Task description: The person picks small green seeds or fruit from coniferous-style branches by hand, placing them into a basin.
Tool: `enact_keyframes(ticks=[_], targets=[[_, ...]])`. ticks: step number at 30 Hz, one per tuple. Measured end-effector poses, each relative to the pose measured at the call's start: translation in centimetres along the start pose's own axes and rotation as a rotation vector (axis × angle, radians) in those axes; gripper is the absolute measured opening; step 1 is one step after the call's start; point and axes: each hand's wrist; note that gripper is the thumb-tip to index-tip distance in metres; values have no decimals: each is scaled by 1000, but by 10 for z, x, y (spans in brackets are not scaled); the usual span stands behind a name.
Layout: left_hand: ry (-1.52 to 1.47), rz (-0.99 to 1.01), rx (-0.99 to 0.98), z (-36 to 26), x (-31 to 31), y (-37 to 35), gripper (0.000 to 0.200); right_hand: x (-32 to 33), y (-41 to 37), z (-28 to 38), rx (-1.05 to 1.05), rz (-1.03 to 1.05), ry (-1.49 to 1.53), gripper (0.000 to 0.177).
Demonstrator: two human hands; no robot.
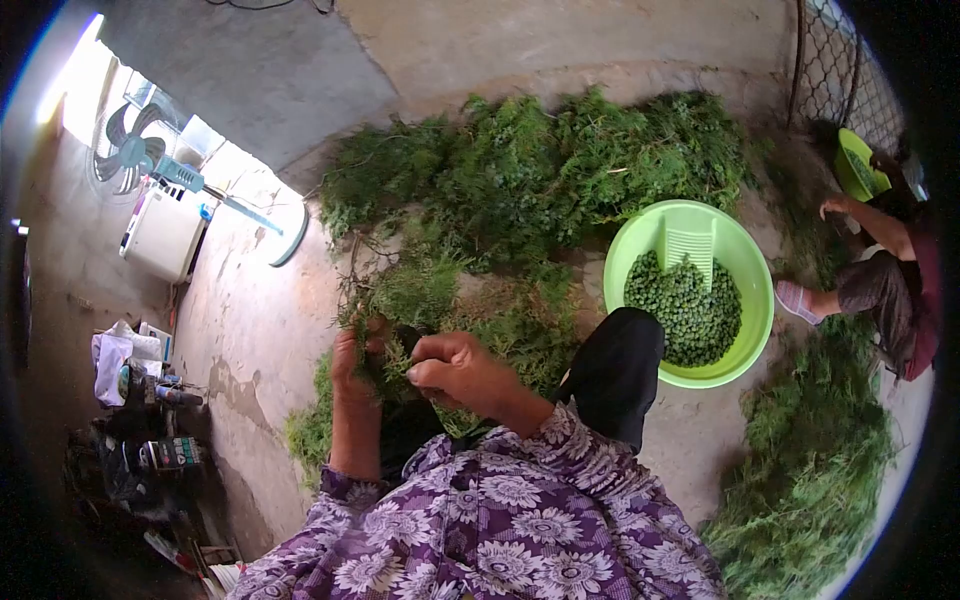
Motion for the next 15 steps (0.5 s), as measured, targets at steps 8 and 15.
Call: enact_keyframes(ticks=[8, 15], targets=[[-330, 162, -111, -9, 79, 48, 19, 23, -49, 54, 434, -405, -197, 8], [-423, 156, -141, -17, 69, 42, 20, 170, -101, 53, 581, -1534, -1484, 19]])
Point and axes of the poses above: each hand's wrist, its own y-axis towards the middle knuckle, its own x-axis out of the back of the hand, z = x × y, and after that the axes turned 3 degrees about -x, right-handed
